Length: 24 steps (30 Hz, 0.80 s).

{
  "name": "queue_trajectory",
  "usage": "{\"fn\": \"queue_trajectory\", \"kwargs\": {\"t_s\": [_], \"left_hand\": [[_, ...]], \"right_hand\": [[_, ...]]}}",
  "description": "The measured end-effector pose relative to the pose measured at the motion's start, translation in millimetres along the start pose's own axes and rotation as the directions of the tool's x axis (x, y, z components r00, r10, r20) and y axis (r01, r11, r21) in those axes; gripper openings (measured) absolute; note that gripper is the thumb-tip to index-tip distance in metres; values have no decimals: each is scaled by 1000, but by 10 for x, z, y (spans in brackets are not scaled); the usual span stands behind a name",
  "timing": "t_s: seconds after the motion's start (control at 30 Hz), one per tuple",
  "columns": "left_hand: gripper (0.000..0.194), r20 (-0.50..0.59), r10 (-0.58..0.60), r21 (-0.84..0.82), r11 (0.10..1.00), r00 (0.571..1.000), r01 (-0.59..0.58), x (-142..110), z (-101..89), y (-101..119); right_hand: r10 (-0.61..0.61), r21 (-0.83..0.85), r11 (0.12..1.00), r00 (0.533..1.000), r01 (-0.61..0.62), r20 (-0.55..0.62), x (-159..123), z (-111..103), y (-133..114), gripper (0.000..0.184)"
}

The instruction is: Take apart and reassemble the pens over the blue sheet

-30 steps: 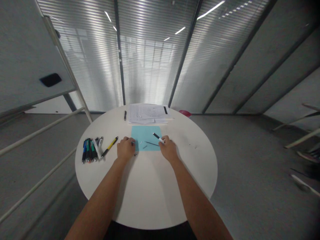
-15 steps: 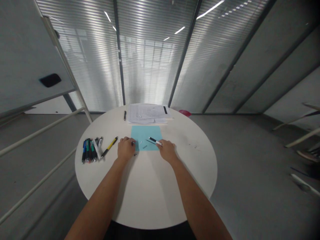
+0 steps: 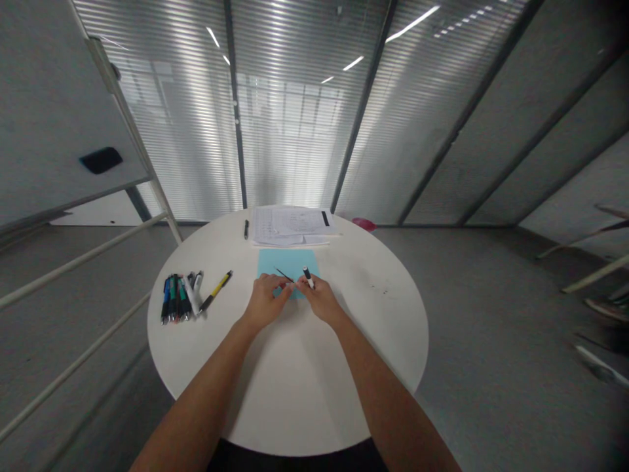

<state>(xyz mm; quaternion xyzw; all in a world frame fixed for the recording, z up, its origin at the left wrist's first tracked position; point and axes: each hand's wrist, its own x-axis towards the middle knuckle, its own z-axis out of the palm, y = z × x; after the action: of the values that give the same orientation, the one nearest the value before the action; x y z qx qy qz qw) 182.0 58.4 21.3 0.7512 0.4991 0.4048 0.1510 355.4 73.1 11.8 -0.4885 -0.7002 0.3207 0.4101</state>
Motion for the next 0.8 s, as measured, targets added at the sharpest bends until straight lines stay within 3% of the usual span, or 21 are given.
{"fn": "queue_trajectory", "kwargs": {"t_s": [0.2, 0.37, 0.57, 0.8], "left_hand": [[28, 55, -59, -110, 992, 997, 65, -14, 69, -21], [27, 14, -111, -239, 965, 994, 111, 2, 84, -57], [26, -21, -260, -587, 785, 966, 199, 40, 93, -58], [30, 29, -400, -751, 596, 916, 284, 62, 115, -58]], "right_hand": [[2, 40, 999, 998, -4, 61, -13, 24, -18, 31], [26, -1, 1000, 1000, -26, -11, -40, -2, -20, 33], [0, -259, 966, 1000, -8, -29, -88, -87, -67, 39], [-30, -462, 885, 997, 62, 77, -113, -58, -111, 50]]}}
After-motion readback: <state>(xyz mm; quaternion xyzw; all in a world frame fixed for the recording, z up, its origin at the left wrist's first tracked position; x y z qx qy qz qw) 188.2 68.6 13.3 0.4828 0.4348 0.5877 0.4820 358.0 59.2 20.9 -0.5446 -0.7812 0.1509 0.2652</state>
